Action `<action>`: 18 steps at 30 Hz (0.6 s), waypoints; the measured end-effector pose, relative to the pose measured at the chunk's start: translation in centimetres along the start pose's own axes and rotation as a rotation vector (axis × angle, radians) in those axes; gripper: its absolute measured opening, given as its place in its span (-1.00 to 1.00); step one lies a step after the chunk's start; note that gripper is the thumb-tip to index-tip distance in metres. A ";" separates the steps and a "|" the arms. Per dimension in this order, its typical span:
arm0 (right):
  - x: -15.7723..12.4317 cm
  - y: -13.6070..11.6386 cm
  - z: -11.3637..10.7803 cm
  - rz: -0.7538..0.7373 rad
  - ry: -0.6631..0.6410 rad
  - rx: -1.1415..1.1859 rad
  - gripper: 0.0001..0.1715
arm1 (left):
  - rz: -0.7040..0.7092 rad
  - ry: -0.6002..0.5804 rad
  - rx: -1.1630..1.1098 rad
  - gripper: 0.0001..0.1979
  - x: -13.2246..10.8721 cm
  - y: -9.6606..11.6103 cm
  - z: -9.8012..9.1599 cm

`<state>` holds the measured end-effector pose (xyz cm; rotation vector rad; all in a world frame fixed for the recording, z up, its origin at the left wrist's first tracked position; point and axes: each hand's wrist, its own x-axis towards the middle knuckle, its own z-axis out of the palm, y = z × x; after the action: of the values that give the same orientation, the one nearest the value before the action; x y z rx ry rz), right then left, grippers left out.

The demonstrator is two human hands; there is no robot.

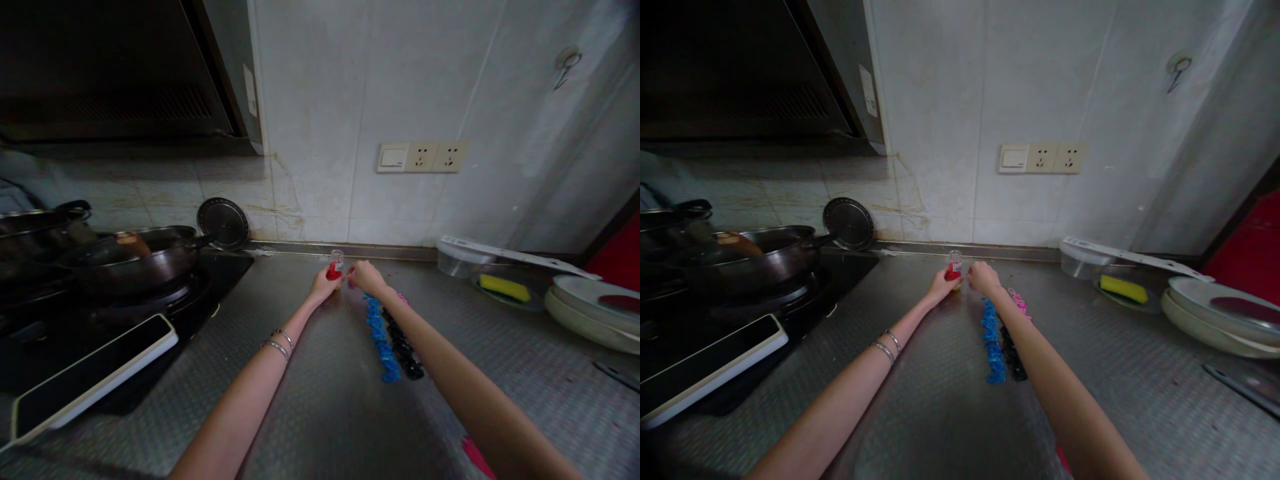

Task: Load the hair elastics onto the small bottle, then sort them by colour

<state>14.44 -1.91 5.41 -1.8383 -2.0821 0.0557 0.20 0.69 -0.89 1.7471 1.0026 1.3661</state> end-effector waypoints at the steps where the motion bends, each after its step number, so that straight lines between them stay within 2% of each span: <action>1: 0.2 0.2 -0.6 -0.002 0.051 0.087 -0.75 | -0.007 0.000 -0.007 -0.68 0.0 0.0 0.0; 4: 0.8 0.1 -2.9 -0.019 0.171 0.388 -0.71 | -0.030 0.003 -0.001 -0.67 0.0 0.0 0.1; 7: 1.4 -1.2 -4.7 -0.040 0.184 0.650 -0.64 | -0.013 0.000 0.042 -0.69 -0.1 0.0 0.0; 9: 1.6 -2.3 -5.2 -0.069 0.164 0.737 -0.64 | 0.007 -0.002 0.079 -0.70 -0.2 0.1 0.0; 13: 1.8 -3.6 -5.0 -0.109 0.126 0.686 -0.71 | 0.011 0.005 0.118 -0.70 -0.3 0.3 -0.1; 18: 1.6 -3.3 -4.9 -0.103 0.126 0.546 -0.74 | 0.015 -0.004 0.101 -0.70 -0.2 0.1 -0.1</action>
<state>12.59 -1.90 11.26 -1.3682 -1.8347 0.4252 0.13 0.45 -0.87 1.8342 1.0744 1.3412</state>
